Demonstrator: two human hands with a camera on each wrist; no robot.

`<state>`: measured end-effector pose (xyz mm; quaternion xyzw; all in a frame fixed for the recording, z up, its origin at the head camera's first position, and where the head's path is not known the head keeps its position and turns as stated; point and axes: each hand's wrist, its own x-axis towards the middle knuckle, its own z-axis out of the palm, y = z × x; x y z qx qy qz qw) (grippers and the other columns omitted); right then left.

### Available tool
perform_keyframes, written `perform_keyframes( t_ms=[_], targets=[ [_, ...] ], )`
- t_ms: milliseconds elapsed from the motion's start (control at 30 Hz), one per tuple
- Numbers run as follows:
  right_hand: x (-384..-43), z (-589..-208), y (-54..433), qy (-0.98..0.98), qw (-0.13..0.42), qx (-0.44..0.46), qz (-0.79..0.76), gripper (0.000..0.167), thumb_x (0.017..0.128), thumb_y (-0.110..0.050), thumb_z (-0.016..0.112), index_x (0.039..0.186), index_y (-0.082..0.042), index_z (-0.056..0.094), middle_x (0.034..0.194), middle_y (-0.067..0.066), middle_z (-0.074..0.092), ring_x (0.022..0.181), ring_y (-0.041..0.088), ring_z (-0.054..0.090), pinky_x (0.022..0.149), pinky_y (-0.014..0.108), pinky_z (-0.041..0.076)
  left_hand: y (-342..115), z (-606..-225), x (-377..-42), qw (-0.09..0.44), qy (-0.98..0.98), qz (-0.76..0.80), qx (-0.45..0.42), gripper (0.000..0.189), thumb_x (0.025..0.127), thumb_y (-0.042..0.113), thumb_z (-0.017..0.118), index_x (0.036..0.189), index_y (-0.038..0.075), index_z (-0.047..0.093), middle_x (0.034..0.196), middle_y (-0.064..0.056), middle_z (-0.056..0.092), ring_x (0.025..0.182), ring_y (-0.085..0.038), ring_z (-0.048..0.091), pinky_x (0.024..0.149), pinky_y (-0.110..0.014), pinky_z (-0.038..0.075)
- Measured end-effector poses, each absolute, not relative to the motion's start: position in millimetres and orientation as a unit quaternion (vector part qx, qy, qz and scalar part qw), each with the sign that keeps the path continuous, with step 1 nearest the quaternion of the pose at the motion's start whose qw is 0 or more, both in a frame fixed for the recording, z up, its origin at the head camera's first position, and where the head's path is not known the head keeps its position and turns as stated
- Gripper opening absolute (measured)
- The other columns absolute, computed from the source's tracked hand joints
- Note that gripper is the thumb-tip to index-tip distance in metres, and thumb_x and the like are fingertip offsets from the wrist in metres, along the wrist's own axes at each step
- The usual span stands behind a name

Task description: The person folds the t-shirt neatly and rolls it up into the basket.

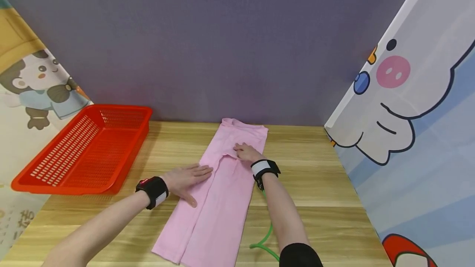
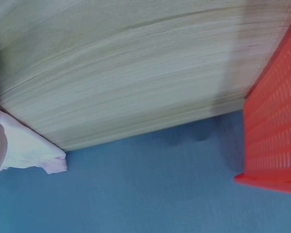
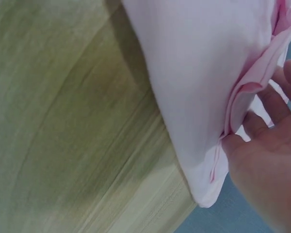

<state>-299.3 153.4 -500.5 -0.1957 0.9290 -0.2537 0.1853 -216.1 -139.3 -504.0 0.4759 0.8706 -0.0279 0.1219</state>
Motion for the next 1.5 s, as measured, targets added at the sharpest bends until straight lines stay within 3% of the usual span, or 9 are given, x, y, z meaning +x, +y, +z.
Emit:
perform_keyframes(
  t_ms=[400,967,1067,1100,1200,1300,1333,1500],
  targets=[
    [-308.7,-508.4,150.5,0.916,0.165,-0.215,-0.297,0.044,0.102,-0.011,0.036,0.139,0.003,0.056,0.156,0.020,0.040,0.153,0.044,0.020,0.126,0.053,0.016,-128.3,-506.0,-204.9,0.141,0.877,-0.034,0.458,0.119,0.078,0.077,0.065,0.159,0.003,0.020,0.170,-0.015,0.011,0.158,-0.028,0.014,0.128,-0.041,0.018],
    [-310.5,-510.9,144.5,0.895,0.167,-0.211,-0.356,0.042,0.102,-0.008,0.037,0.134,0.006,0.059,0.157,0.020,0.039,0.154,0.043,0.017,0.127,0.055,0.011,-107.4,-515.8,-186.1,0.104,0.889,-0.062,0.441,0.121,0.079,0.085,0.054,0.159,0.000,0.021,0.169,-0.020,0.011,0.158,-0.029,0.015,0.126,-0.036,0.023],
    [-315.7,-515.9,148.4,0.889,0.171,-0.222,-0.361,0.041,0.102,-0.009,0.040,0.136,0.003,0.059,0.157,0.017,0.039,0.155,0.041,0.016,0.127,0.054,0.010,-104.0,-515.9,-184.2,0.105,0.891,-0.051,0.439,0.120,0.080,0.082,0.056,0.158,-0.002,0.021,0.168,-0.022,0.012,0.158,-0.032,0.015,0.127,-0.037,0.023],
    [-325.3,-530.9,155.2,0.882,0.160,-0.246,-0.369,0.042,0.105,-0.018,0.040,0.139,-0.003,0.059,0.159,0.010,0.039,0.158,0.034,0.013,0.129,0.047,0.007,-102.9,-515.6,-183.8,0.108,0.891,-0.045,0.439,0.120,0.080,0.081,0.057,0.158,-0.002,0.021,0.168,-0.022,0.011,0.158,-0.032,0.015,0.127,-0.038,0.023],
    [-327.1,-532.1,158.9,0.891,0.163,-0.266,-0.331,0.044,0.105,-0.025,0.040,0.144,-0.008,0.055,0.161,0.007,0.037,0.158,0.034,0.011,0.129,0.049,0.006,-100.3,-515.6,-183.6,0.114,0.891,-0.028,0.438,0.119,0.081,0.079,0.059,0.158,-0.003,0.020,0.168,-0.024,0.011,0.157,-0.034,0.014,0.127,-0.040,0.022],
    [-317.6,-526.7,155.9,0.909,0.148,-0.272,-0.279,0.046,0.107,-0.028,0.038,0.147,-0.008,0.051,0.162,0.010,0.035,0.158,0.037,0.010,0.128,0.053,0.006,-100.1,-515.9,-183.1,0.118,0.892,-0.024,0.435,0.120,0.081,0.080,0.059,0.158,-0.004,0.020,0.168,-0.024,0.010,0.157,-0.034,0.014,0.127,-0.040,0.022],
    [-306.3,-513.0,150.4,0.921,0.155,-0.252,-0.254,0.046,0.106,-0.021,0.038,0.146,-0.003,0.049,0.162,0.016,0.033,0.156,0.044,0.010,0.126,0.059,0.008,-100.6,-515.9,-182.7,0.120,0.893,-0.022,0.434,0.120,0.080,0.079,0.060,0.157,-0.004,0.020,0.168,-0.024,0.010,0.157,-0.034,0.014,0.127,-0.040,0.022],
    [-291.2,-513.7,154.3,0.926,0.088,-0.251,-0.266,0.043,0.106,-0.016,0.040,0.143,0.002,0.052,0.159,0.024,0.036,0.154,0.047,0.012,0.125,0.062,0.010,-103.2,-516.4,-181.4,0.124,0.895,-0.016,0.428,0.120,0.080,0.078,0.061,0.158,-0.004,0.020,0.168,-0.024,0.009,0.157,-0.035,0.013,0.127,-0.040,0.021]
  ],
)
